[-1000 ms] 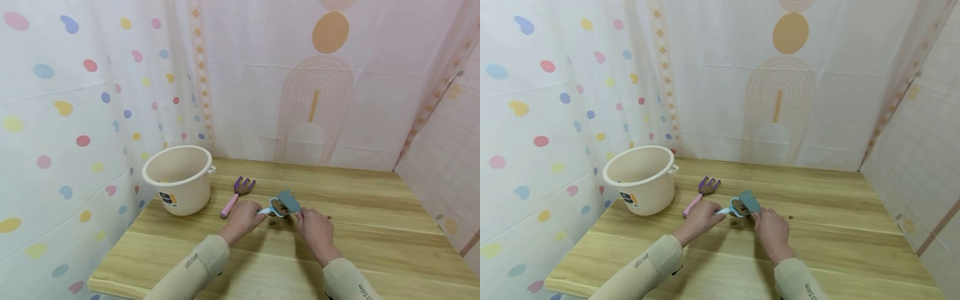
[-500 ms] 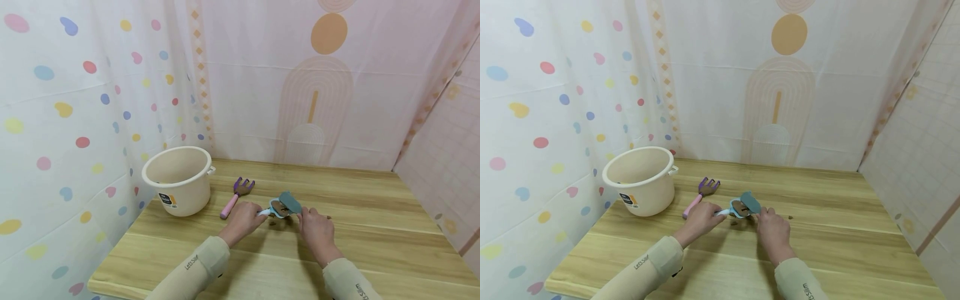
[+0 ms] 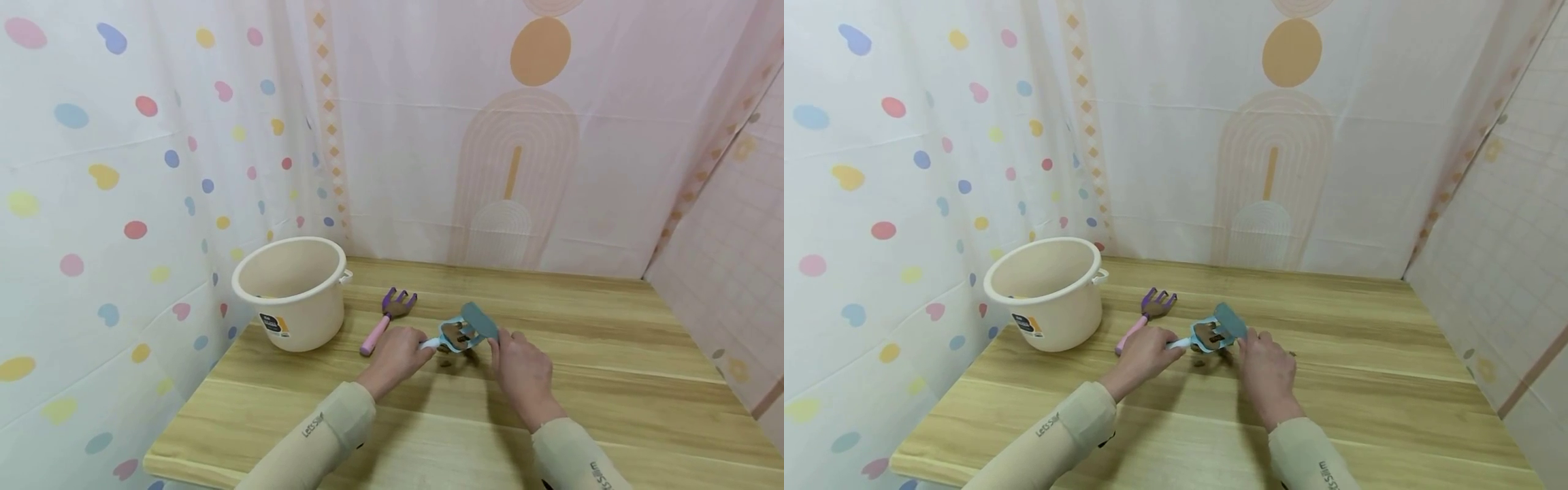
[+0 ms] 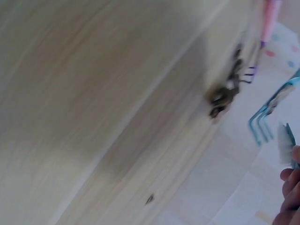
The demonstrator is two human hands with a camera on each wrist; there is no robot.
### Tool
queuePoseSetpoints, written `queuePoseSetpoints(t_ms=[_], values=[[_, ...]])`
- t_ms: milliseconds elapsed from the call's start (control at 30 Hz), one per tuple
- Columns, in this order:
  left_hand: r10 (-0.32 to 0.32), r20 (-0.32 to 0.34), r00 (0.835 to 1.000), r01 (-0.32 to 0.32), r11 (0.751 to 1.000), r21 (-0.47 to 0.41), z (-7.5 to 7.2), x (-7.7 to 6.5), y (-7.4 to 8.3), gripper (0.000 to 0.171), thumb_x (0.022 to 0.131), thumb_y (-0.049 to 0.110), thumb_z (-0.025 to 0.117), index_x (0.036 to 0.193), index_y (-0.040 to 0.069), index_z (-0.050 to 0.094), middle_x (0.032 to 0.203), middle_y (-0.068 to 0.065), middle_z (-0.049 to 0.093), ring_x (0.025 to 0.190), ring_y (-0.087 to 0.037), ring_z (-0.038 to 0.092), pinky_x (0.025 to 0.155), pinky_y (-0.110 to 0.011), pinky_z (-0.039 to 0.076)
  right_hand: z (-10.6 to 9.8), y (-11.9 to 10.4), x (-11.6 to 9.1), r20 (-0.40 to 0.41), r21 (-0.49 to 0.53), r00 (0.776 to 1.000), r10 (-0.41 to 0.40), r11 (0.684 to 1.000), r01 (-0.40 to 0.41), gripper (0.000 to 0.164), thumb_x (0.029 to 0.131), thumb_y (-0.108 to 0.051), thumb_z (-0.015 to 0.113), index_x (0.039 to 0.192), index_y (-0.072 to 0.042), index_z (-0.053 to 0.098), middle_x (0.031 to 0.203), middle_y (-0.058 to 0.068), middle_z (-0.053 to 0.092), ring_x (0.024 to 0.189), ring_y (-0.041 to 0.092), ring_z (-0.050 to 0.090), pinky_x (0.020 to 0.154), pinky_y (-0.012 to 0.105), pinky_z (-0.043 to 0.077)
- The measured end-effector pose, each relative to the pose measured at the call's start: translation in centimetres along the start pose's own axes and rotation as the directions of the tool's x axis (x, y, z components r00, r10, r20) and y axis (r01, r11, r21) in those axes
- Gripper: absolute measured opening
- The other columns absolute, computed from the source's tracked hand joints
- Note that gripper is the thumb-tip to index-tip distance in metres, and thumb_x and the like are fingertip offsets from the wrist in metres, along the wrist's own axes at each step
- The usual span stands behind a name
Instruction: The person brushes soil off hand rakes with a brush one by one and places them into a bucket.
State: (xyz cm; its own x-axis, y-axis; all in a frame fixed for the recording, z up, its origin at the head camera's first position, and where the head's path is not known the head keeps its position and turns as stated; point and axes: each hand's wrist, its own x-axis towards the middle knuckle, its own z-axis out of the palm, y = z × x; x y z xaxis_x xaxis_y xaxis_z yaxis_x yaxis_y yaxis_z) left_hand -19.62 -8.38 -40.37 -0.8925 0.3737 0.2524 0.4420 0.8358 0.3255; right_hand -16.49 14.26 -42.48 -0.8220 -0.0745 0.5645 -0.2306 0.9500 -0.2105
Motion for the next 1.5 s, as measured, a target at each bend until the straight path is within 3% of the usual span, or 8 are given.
queuePoseSetpoints(t_ms=[133, 233, 400, 600, 833, 967, 1233, 1500], values=[[0.013, -0.003, 1.000, -0.013, 1.000, 0.009, -0.2, 0.1, 0.1, 0.028, 0.090, 0.028, 0.070, 0.065, 0.018, 0.060, 0.053, 0.010, 0.045, 0.049, -0.006, 0.040, 0.047, -0.024, 0.033, -0.1, -0.5, 0.3, 0.145, 0.105, 0.987, 0.072, 0.991, -0.088, 0.021, 0.096, -0.024, 0.065, 0.084, -0.007, 0.064, 0.069, 0.008, 0.060, 0.051, 0.021, 0.050, 0.041, 0.038, 0.040], [0.020, -0.006, 1.000, -0.020, 1.000, 0.021, -0.1, 0.1, 0.1, 0.026, 0.089, 0.029, 0.070, 0.067, 0.019, 0.063, 0.054, 0.011, 0.046, 0.051, -0.006, 0.041, 0.049, -0.024, 0.034, 0.2, -0.4, 0.1, 0.204, 0.095, 0.973, 0.105, 0.987, -0.127, 0.021, 0.096, -0.025, 0.064, 0.083, -0.008, 0.065, 0.071, 0.008, 0.062, 0.055, 0.025, 0.057, 0.044, 0.041, 0.042], [0.014, -0.014, 1.000, -0.014, 1.000, 0.021, 0.2, -0.1, 0.1, 0.029, 0.090, 0.030, 0.070, 0.064, 0.019, 0.062, 0.053, 0.011, 0.044, 0.051, -0.007, 0.041, 0.048, -0.024, 0.034, 0.7, 0.2, -0.4, 0.145, 0.008, 0.987, 0.072, 0.997, -0.074, 0.018, 0.095, -0.022, 0.066, 0.094, -0.005, 0.068, 0.074, 0.011, 0.063, 0.057, 0.034, 0.061, 0.047, 0.048, 0.046], [0.017, -0.020, 1.000, -0.017, 1.000, 0.012, 0.4, 0.0, 0.1, 0.026, 0.089, 0.029, 0.071, 0.066, 0.019, 0.064, 0.054, 0.011, 0.046, 0.050, -0.007, 0.041, 0.048, -0.024, 0.034, 0.8, 0.4, -0.5, 0.022, -0.073, 1.000, -0.017, 0.997, 0.019, 0.018, 0.091, -0.018, 0.070, 0.096, -0.001, 0.064, 0.067, 0.011, 0.055, 0.046, 0.028, 0.053, 0.039, 0.041, 0.040], [0.002, 0.018, 1.000, -0.002, 1.000, 0.008, 0.2, 0.1, 0.1, 0.018, 0.089, 0.027, 0.071, 0.075, 0.016, 0.072, 0.057, 0.011, 0.049, 0.051, -0.006, 0.043, 0.048, -0.024, 0.036, -0.2, -0.1, 0.0, 0.092, 0.038, 0.991, 0.099, 0.994, -0.103, 0.022, 0.097, -0.023, 0.063, 0.101, -0.002, 0.069, 0.075, 0.013, 0.062, 0.050, 0.030, 0.056, 0.040, 0.043, 0.042], [0.001, 0.022, 1.000, -0.001, 1.000, 0.005, 0.1, 0.0, 0.1, 0.016, 0.089, 0.026, 0.071, 0.078, 0.015, 0.074, 0.057, 0.011, 0.050, 0.051, -0.006, 0.043, 0.048, -0.023, 0.036, -0.7, -0.4, 0.4, 0.091, 0.103, 0.983, 0.158, 0.981, -0.167, 0.020, 0.097, -0.023, 0.063, 0.094, -0.005, 0.069, 0.071, 0.012, 0.061, 0.053, 0.029, 0.056, 0.042, 0.044, 0.042], [0.014, 0.021, 1.000, -0.014, 1.000, 0.015, -0.1, 0.1, 0.3, 0.025, 0.089, 0.028, 0.070, 0.068, 0.018, 0.064, 0.055, 0.010, 0.047, 0.050, -0.007, 0.041, 0.049, -0.024, 0.034, -0.2, -1.1, -0.1, 0.140, 0.131, 0.987, 0.074, 0.987, -0.092, 0.021, 0.095, -0.024, 0.066, 0.102, -0.006, 0.073, 0.078, 0.012, 0.068, 0.058, 0.026, 0.060, 0.043, 0.040, 0.043], [0.015, 0.009, 1.000, -0.015, 1.000, 0.017, -0.2, 0.0, 0.6, 0.031, 0.089, 0.028, 0.070, 0.062, 0.018, 0.059, 0.052, 0.011, 0.043, 0.048, -0.006, 0.038, 0.046, -0.023, 0.031, 0.6, -0.3, -0.7, 0.166, 0.079, 0.982, 0.093, 0.991, -0.107, 0.017, 0.095, -0.022, 0.066, 0.090, -0.005, 0.069, 0.069, 0.008, 0.059, 0.052, 0.022, 0.053, 0.042, 0.038, 0.040]])
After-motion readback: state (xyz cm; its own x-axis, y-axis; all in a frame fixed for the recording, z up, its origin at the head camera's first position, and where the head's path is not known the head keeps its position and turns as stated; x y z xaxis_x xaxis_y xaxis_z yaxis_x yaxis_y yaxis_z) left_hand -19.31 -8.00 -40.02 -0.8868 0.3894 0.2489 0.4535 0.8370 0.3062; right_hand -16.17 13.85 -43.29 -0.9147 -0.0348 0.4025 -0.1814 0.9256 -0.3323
